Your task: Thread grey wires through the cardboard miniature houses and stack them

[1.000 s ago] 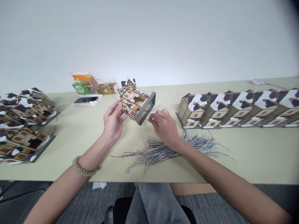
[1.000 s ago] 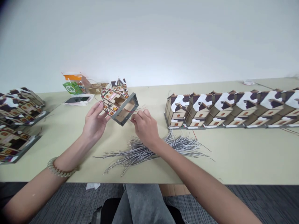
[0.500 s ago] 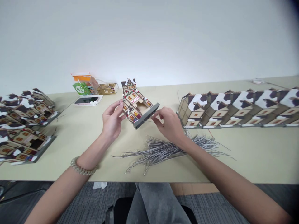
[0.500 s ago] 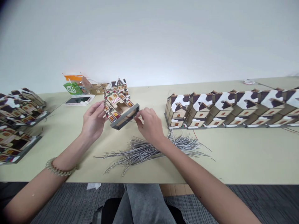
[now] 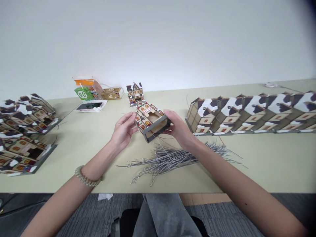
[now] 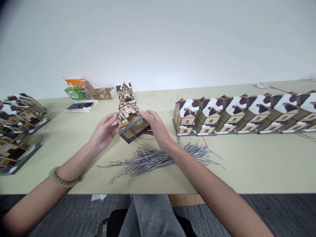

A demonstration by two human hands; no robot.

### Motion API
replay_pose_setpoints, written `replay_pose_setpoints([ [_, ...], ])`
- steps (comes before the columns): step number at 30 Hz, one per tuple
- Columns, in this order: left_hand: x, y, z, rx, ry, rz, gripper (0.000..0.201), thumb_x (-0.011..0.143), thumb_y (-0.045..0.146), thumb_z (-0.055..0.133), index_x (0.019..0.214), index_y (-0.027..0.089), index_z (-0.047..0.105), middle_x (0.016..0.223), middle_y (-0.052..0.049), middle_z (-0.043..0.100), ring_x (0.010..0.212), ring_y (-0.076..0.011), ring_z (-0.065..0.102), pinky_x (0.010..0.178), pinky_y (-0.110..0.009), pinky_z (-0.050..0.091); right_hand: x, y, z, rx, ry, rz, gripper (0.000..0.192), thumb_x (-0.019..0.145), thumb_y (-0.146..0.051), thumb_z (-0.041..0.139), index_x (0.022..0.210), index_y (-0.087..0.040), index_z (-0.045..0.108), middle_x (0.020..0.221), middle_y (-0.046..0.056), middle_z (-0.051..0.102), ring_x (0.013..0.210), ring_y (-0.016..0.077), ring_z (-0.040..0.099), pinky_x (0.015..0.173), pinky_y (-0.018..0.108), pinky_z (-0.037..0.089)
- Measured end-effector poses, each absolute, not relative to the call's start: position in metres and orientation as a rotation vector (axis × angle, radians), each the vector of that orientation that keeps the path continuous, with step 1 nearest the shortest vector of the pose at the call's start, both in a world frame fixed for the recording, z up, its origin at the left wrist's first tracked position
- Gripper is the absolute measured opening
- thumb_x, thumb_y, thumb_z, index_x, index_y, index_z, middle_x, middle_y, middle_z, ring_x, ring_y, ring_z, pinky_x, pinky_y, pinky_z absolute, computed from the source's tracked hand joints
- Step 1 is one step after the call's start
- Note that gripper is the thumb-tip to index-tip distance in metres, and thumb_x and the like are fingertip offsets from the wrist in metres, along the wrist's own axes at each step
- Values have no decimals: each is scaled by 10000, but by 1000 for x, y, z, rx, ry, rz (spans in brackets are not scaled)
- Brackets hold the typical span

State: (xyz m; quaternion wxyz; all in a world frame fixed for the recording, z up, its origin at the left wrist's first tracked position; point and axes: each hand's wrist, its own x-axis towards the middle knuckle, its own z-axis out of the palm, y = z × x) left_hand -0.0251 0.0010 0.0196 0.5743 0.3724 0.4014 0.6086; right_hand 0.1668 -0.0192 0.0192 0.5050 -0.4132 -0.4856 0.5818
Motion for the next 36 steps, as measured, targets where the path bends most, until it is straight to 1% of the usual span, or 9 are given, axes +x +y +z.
replay_pose_setpoints([
  [3,-27,1,18,964,951,1388,275,642,332,790,860,202,686,918,-26,691,735,-132,638,619,-249,545,166,-19,21,-956,-1099,1426,422,739,-614,560,913,-231,592,981,52,641,865,202,599,724,343,547],
  [5,-29,2,18,1035,989,1382,327,629,391,790,882,208,694,902,-29,693,716,-135,638,609,-252,538,167,-19,22,-950,-1047,1443,424,734,-618,560,891,-226,600,932,51,647,838,203,599,697,341,549],
  [8,-32,2,20,1095,1040,1377,351,615,430,790,875,210,707,878,-33,696,706,-139,634,625,-263,531,167,-19,21,-927,-1022,1461,432,722,-614,574,899,-223,616,944,59,651,849,212,597,681,339,542],
  [16,-36,2,24,1075,1022,1336,294,603,353,810,837,192,734,1009,-71,697,920,-183,613,790,-317,511,167,-16,20,-1004,-972,1413,449,678,-634,595,854,-221,622,811,25,637,743,179,580,650,319,503],
  [21,-43,8,25,1094,994,1284,289,565,315,833,803,176,746,1050,-99,701,936,-206,627,837,-355,497,167,-16,20,-1013,-964,1401,447,655,-638,615,795,-215,601,764,30,610,698,168,547,611,304,488],
  [25,-47,9,26,1173,971,1267,255,562,315,835,752,168,750,1057,-105,692,913,-207,628,829,-360,498,168,-15,19,-996,-967,1385,432,652,-628,626,782,-217,604,766,23,602,690,163,542,623,313,482],
  [29,-47,8,26,1305,1015,1354,191,559,289,836,679,175,741,952,-80,687,887,-197,605,803,-335,492,167,-15,17,-1006,-998,1337,416,665,-622,617,769,-219,594,785,14,594,704,158,537,635,310,478],
  [33,-47,9,24,1343,1062,1411,213,524,294,848,644,163,730,795,-46,649,779,-150,569,741,-287,470,165,-18,18,-1009,-1053,1283,419,687,-623,596,763,-211,581,793,14,575,713,148,518,625,282,472],
  [36,-47,10,22,1332,1075,1434,226,506,303,851,625,161,721,751,-32,628,747,-139,548,721,-277,454,163,-21,20,-995,-1092,1269,408,700,-611,593,759,-208,582,791,12,561,713,141,513,613,264,469],
])
